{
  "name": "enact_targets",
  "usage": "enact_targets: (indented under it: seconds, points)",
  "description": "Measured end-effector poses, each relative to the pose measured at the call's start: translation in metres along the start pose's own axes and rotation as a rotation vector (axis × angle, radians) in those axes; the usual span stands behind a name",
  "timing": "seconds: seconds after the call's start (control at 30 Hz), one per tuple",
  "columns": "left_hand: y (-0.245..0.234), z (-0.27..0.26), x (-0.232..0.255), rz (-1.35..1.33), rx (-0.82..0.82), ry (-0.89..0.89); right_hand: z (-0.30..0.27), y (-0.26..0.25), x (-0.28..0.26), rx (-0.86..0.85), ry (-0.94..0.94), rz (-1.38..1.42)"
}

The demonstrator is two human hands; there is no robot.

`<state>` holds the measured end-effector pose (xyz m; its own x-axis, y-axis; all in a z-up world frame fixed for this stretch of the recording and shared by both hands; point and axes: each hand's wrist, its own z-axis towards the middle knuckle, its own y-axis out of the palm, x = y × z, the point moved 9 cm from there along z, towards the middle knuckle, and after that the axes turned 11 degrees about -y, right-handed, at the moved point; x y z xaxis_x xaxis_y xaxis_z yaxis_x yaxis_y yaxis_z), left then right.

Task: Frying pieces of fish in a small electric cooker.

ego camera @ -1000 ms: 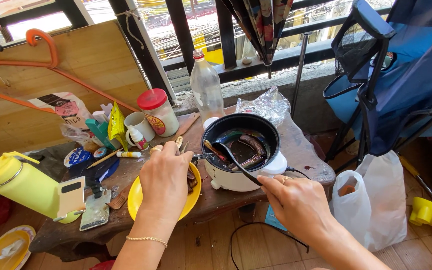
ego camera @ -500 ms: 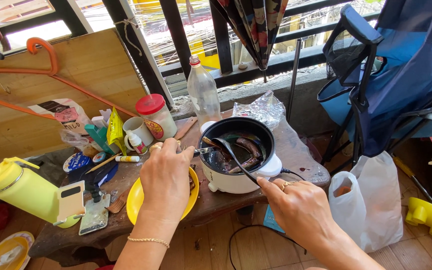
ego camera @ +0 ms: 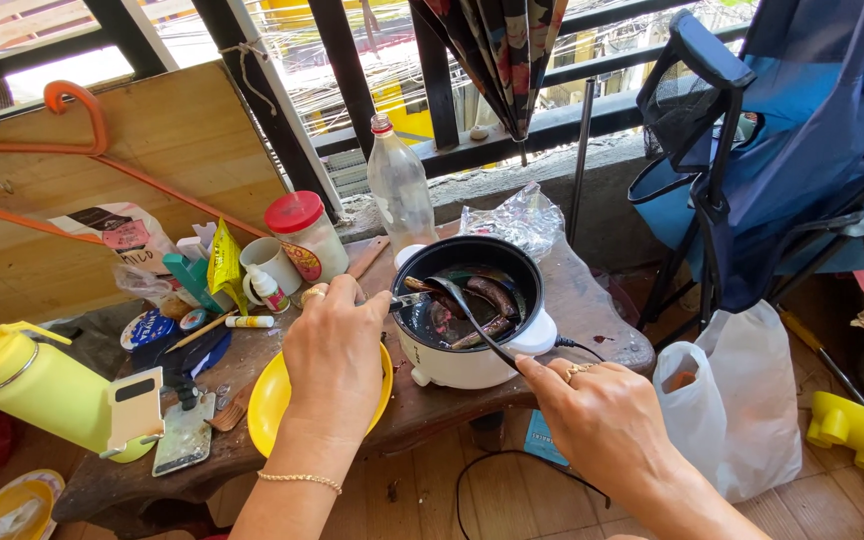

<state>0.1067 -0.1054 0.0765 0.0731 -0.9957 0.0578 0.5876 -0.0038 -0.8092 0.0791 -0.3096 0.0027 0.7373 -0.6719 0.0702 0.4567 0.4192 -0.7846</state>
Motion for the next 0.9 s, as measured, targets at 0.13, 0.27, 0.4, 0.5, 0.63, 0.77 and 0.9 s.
enact_targets:
  seconds: [0.13,0.27,0.4,0.5,0.63,0.77,0.9]
  points:
    - [0.005,0.001,0.005,0.006,0.041,0.025,-0.002,-0.002,0.002,0.022,0.006,0.009]
    - [0.026,0.006,0.010,0.003,-0.002,0.031,-0.008,-0.003,0.018,0.067,0.140,0.093]
    - [0.030,0.010,0.012,0.001,0.011,0.079,-0.010,-0.009,0.029,0.140,0.272,0.194]
    - [-0.003,0.018,0.002,0.020,0.053,0.082,0.010,-0.021,0.020,0.113,0.359,0.211]
    - [-0.036,0.018,-0.043,0.090,0.079,0.064,0.050,-0.016,-0.017,0.188,0.268,0.258]
    - [-0.018,0.001,-0.100,0.176,0.054,0.001,0.080,0.031,-0.061,0.195,0.219,0.344]
    - [0.040,-0.022,-0.148,0.205,-0.018,-0.093,0.087,0.110,-0.092,0.026,0.259,0.405]
